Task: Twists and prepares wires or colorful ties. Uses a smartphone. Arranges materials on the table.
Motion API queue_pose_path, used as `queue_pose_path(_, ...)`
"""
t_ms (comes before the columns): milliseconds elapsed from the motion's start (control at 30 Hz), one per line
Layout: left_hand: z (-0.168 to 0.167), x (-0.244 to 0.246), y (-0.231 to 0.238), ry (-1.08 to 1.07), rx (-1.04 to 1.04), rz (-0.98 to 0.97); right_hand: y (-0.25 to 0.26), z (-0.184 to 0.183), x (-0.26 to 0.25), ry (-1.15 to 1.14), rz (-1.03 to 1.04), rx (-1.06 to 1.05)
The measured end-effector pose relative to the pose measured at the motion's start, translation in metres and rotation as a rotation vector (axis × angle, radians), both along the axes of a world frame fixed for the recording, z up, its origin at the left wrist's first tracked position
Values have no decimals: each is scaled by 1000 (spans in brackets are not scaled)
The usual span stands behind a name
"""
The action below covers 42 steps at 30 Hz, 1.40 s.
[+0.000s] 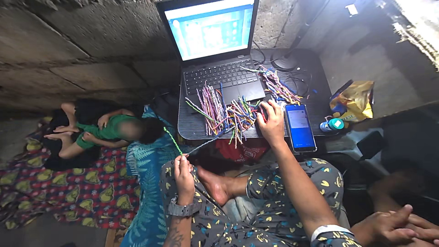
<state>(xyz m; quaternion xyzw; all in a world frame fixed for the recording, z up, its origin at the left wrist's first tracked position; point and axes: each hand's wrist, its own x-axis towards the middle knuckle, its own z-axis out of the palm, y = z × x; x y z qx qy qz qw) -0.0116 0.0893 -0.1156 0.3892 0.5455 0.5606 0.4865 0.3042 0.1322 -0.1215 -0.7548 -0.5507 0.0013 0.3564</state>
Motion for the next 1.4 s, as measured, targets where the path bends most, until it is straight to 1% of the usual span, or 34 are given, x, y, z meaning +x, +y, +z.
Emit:
queue_pose_path(933,0,0,0,15,9,-2,-1,1,0,16,2,-5)
queue_pose_path(1400,1,0,1,20,1,-5,1,0,-1,-20,-14,9)
